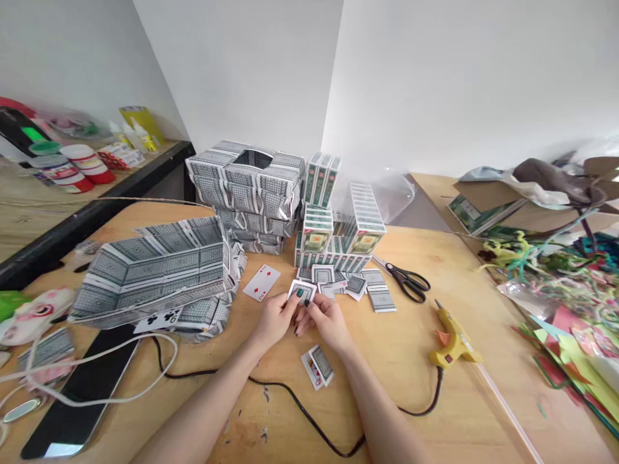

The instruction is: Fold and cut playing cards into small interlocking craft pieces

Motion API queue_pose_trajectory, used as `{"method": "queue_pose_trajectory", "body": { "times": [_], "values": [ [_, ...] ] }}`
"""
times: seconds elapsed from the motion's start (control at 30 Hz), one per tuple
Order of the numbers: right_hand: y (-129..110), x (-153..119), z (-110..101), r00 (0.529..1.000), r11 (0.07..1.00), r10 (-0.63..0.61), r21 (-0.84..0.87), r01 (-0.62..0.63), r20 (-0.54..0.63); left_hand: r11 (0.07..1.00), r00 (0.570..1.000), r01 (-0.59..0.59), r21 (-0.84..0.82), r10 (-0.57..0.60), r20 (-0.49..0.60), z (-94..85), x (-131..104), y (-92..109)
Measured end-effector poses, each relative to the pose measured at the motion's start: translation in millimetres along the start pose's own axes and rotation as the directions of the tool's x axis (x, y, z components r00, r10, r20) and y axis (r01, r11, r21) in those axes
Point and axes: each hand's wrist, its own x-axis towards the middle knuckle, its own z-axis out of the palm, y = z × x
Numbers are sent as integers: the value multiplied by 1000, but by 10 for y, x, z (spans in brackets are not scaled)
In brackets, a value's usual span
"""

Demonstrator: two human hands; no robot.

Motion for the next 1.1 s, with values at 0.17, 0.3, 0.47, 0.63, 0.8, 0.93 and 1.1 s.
{"method": "queue_pose_trajectory", "body": {
  "times": [0.17, 0.3, 0.47, 0.63, 0.8, 0.93, 1.1],
  "values": [
    [46, 23, -2, 991, 994, -88, -79, 80, -102, 999, 999, -35, -24, 35, 26, 10, -19, 55],
    [91, 29, 0, 987, 994, -78, -88, 66, -144, 993, 999, -16, -119, 20, 26, 3, -44, 75],
    [98, 20, -20, 987, 998, -45, -38, 40, -152, 968, 996, 45, -245, -26, 81, -1, -62, 70],
    [53, -1, -21, 971, 998, -39, -57, 26, -236, 986, 996, 84, -141, -81, 31, 0, -71, 63],
    [10, -3, -18, 961, 998, -22, -67, 4, -274, 987, 995, 97, -124, -97, 6, -25, -72, 98],
    [15, -5, -25, 977, 1000, 15, -15, -18, -214, 992, 998, 51, -118, -53, -15, -27, -76, 131],
    [47, -18, -10, 967, 997, -7, 68, 25, -255, 996, 992, -40, 77, 49, -114, -17, -93, 107]
  ]
}}
